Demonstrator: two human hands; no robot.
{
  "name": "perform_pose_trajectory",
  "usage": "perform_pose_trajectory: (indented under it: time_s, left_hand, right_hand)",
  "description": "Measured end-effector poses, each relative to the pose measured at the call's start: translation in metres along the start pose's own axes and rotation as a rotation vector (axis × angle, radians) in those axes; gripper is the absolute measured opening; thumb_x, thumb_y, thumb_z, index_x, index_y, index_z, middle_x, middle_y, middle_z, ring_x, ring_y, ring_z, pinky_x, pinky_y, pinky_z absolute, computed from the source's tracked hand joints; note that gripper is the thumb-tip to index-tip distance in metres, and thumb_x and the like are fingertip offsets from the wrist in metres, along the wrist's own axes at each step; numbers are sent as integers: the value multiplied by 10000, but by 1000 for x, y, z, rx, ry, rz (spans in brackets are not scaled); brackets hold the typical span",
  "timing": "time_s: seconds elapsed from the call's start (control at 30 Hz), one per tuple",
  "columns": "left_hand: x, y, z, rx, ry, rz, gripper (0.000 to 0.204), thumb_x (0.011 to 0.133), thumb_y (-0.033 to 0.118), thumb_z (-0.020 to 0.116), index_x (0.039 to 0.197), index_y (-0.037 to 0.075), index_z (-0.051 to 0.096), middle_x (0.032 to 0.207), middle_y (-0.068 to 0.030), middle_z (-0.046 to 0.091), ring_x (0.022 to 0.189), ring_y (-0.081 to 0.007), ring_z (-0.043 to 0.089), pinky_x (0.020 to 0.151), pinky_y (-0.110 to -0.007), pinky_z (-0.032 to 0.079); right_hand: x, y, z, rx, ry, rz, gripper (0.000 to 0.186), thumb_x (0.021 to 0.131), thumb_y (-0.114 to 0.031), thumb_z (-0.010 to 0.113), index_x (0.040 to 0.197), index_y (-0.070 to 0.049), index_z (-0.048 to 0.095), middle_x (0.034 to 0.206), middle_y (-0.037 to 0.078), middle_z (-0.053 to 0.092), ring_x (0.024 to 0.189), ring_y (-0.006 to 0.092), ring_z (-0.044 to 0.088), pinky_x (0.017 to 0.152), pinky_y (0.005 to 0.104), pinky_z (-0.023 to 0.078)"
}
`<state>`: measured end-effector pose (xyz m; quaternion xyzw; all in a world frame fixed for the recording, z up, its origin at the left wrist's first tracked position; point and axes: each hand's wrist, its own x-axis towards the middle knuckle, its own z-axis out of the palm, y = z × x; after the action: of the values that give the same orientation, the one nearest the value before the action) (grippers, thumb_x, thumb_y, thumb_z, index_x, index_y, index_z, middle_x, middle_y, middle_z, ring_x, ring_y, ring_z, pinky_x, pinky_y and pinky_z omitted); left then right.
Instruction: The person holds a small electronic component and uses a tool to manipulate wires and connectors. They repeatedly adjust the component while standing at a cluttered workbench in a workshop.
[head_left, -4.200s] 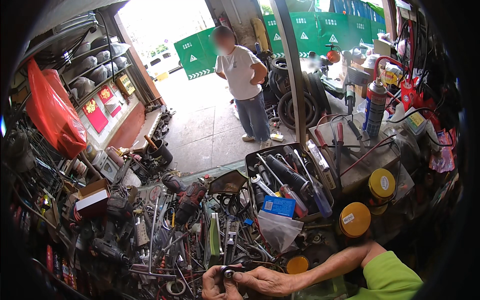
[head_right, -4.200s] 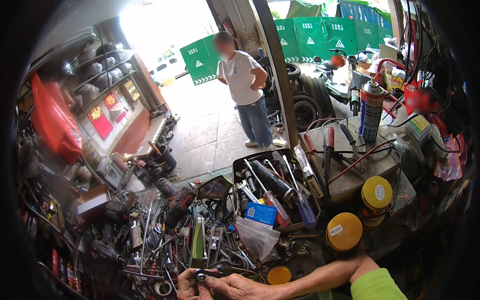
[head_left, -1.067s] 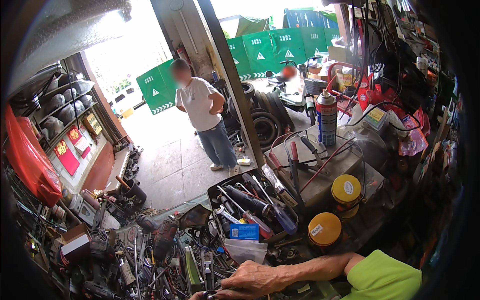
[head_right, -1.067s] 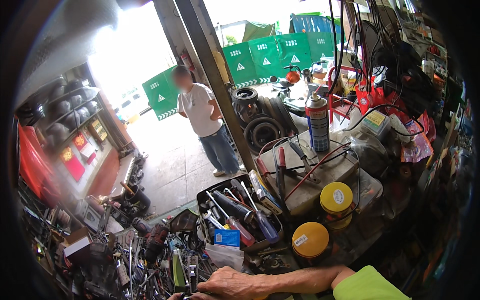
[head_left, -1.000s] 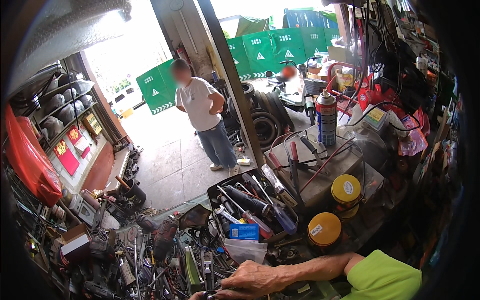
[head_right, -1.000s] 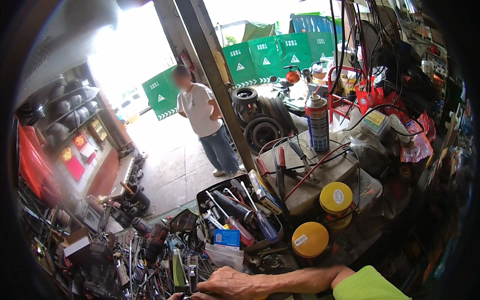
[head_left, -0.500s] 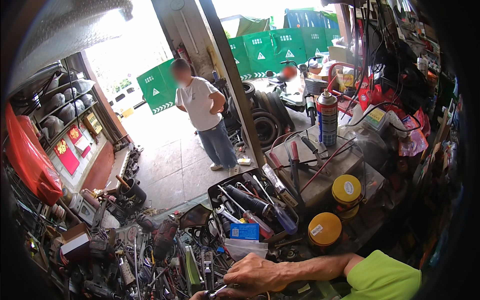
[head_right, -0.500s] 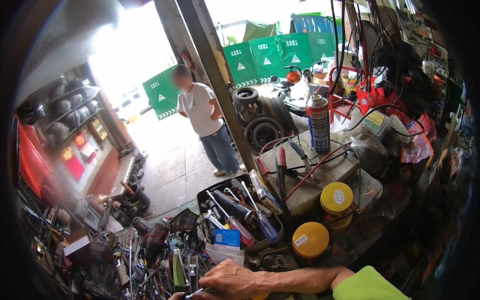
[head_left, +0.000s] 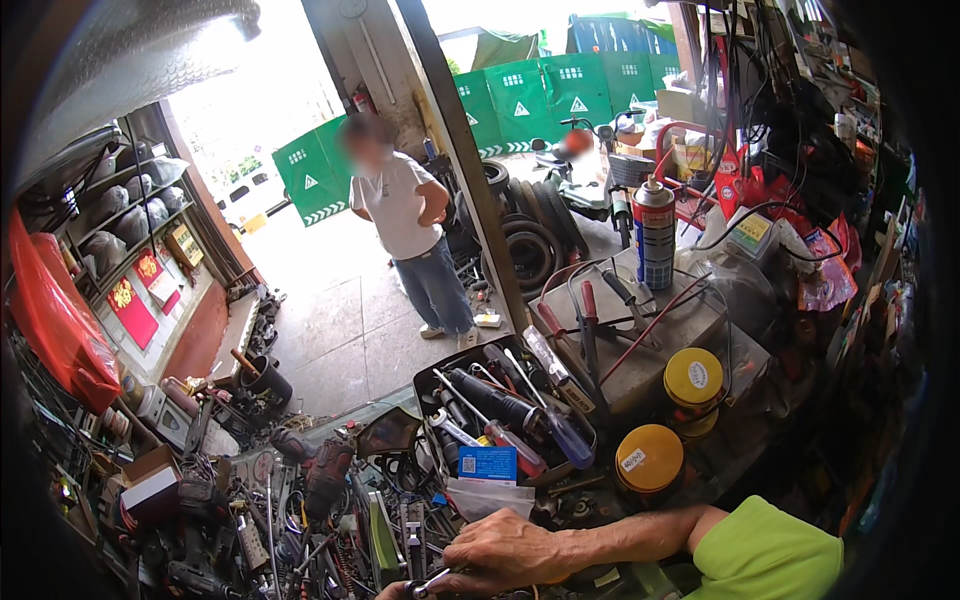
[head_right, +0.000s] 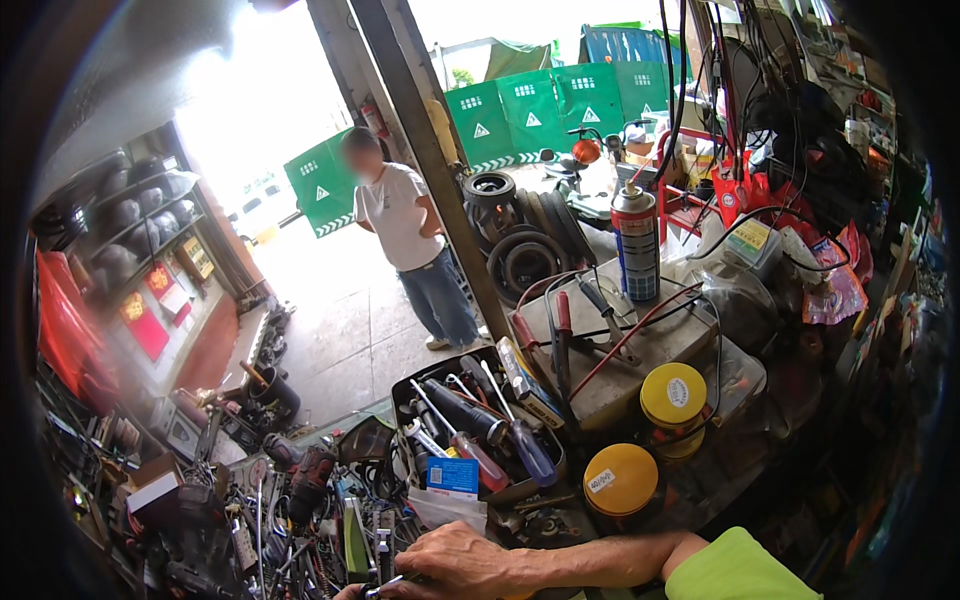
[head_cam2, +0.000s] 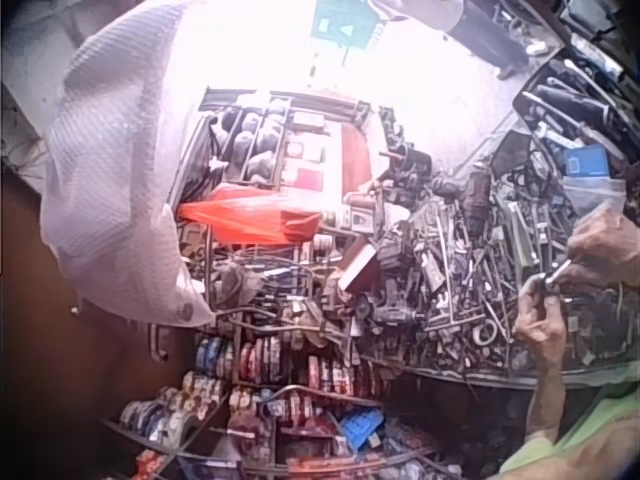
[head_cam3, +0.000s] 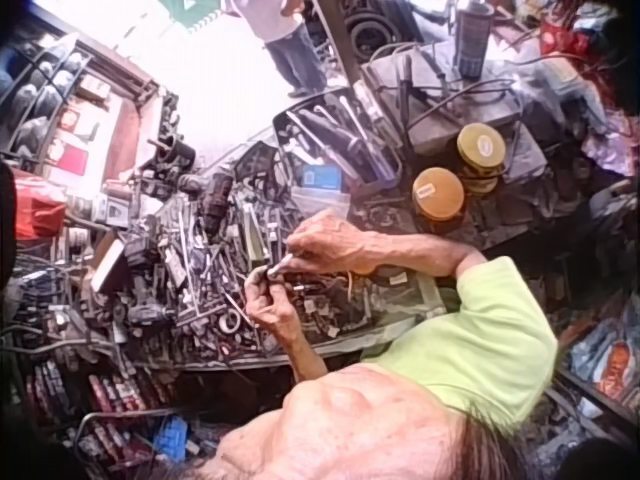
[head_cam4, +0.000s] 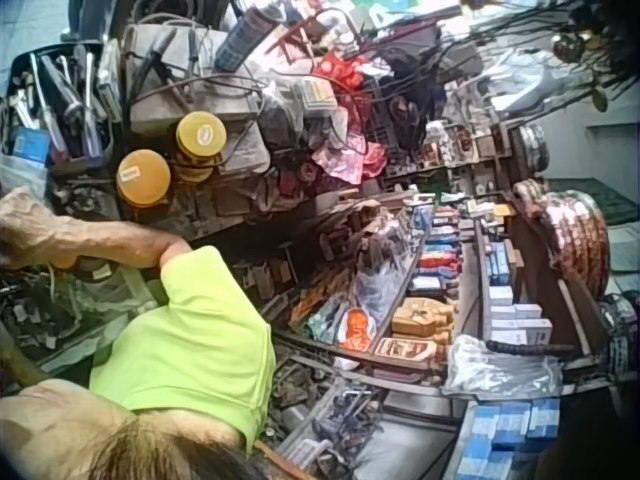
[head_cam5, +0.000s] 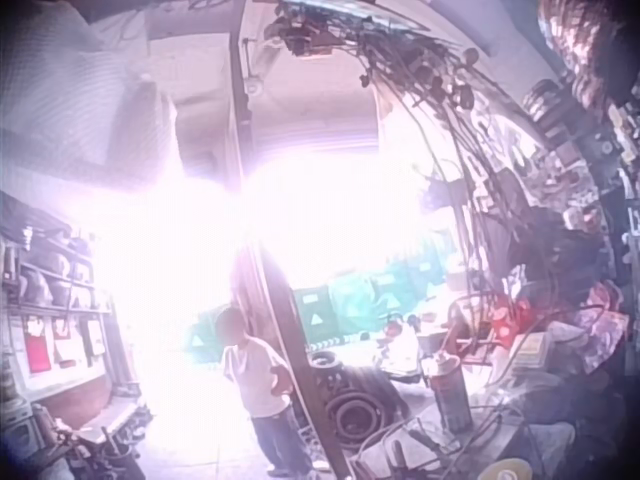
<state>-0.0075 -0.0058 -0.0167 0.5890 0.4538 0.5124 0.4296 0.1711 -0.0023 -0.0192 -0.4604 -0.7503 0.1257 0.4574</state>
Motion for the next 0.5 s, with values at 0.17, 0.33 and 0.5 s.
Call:
perform_pose_trajectory:
  time_s: [0.17,0.33,0.5]
  left_hand:
    - [-1,1,0,49,18,-24,160,940,6,567,1097,-2,599,802,-20,635,592,-52,492,529,-180,378]
    - [-2,12,3,-24,33,-126,152,950,29,576,1097,0,602,791,-17,634,588,-52,485,523,-180,370]
    - [-1,-2,1,45,64,91,158,956,35,567,1100,-21,593,837,-38,638,589,-66,502,527,-189,406]
  right_hand:
    - [0,2,5,26,47,-23,344,882,-305,674,692,-43,556,630,166,559,619,359,595,556,433,464]
    - [-6,-4,18,173,-49,158,338,907,-275,660,711,-14,574,602,199,554,550,378,575,502,437,427]
    - [-11,-28,28,564,-91,277,238,987,-190,543,1099,-17,661,815,210,672,707,286,682,629,378,508]
